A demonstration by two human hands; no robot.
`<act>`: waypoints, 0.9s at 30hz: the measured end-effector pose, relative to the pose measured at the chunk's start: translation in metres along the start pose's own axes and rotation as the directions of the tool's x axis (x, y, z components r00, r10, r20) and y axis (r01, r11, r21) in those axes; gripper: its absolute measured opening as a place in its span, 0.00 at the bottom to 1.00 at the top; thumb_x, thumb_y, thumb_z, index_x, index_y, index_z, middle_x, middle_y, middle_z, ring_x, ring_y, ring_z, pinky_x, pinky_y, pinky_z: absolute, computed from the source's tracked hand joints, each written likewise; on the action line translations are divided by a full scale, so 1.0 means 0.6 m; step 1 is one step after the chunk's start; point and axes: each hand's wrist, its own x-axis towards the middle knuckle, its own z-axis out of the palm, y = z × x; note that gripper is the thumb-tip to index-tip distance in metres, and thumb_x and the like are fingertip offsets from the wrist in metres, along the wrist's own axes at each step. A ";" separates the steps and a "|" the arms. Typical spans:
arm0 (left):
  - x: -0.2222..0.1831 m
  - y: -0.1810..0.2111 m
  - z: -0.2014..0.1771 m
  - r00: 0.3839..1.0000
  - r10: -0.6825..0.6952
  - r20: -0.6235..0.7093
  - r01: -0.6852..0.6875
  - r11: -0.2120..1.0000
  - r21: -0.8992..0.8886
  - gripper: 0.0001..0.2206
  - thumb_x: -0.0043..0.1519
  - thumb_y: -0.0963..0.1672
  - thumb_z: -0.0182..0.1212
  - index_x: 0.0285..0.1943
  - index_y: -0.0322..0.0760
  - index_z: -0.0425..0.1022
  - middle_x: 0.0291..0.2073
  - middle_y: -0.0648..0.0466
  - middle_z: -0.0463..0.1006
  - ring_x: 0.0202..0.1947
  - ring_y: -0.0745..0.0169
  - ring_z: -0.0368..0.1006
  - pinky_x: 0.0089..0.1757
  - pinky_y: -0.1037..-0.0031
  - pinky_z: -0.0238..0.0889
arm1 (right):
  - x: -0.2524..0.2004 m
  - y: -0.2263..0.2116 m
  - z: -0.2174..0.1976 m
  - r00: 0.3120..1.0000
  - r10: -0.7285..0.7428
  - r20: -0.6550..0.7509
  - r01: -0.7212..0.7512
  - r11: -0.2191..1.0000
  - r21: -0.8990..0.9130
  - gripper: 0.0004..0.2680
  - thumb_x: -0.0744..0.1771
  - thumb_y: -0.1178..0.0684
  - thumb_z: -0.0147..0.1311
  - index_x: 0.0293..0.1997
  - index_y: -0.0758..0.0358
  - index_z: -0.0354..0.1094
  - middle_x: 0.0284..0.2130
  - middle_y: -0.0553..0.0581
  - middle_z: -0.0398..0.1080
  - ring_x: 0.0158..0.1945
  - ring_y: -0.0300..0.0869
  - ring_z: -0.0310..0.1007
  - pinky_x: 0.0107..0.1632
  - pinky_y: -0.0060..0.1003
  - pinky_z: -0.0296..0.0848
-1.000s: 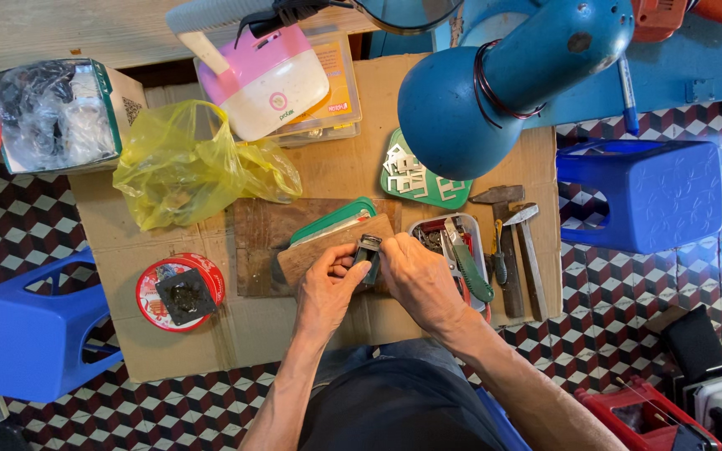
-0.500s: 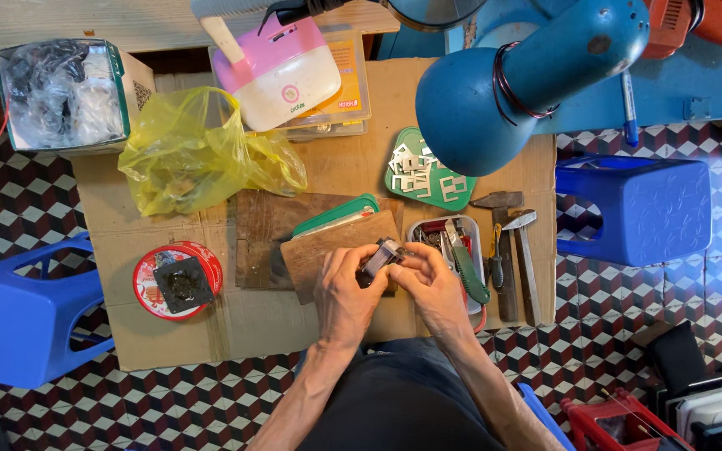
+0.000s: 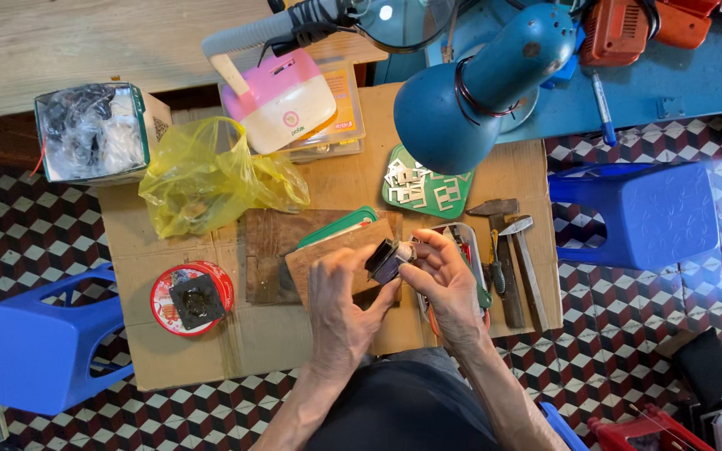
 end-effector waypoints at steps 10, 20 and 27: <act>0.038 -0.064 -0.014 0.804 -0.144 0.576 0.477 0.736 -0.481 0.32 0.55 0.44 0.72 0.71 0.44 0.69 0.73 0.51 0.66 0.66 0.62 0.70 0.62 0.70 0.65 | 0.001 -0.048 0.009 0.956 -0.028 0.293 0.134 0.929 -0.346 0.26 0.64 0.60 0.62 0.69 0.64 0.54 0.60 0.61 0.66 0.66 0.42 0.66 0.70 0.39 0.65; 0.009 -0.100 0.036 0.874 -0.223 0.432 0.408 0.820 -0.401 0.28 0.52 0.49 0.76 0.64 0.49 0.75 0.59 0.57 0.80 0.59 0.65 0.77 0.58 0.70 0.70 | 0.004 -0.022 -0.012 0.981 0.181 0.073 -0.184 0.982 0.044 0.17 0.71 0.51 0.53 0.62 0.78 0.66 0.49 0.63 0.73 0.53 0.43 0.71 0.57 0.38 0.69; 0.005 -0.103 0.036 0.899 -0.203 0.389 0.357 0.852 -0.382 0.26 0.53 0.49 0.76 0.61 0.48 0.76 0.54 0.57 0.83 0.58 0.62 0.77 0.57 0.70 0.69 | -0.004 -0.028 0.005 0.993 0.122 -0.010 -0.119 0.943 -0.311 0.16 0.67 0.52 0.53 0.62 0.67 0.66 0.52 0.54 0.74 0.58 0.36 0.72 0.62 0.32 0.69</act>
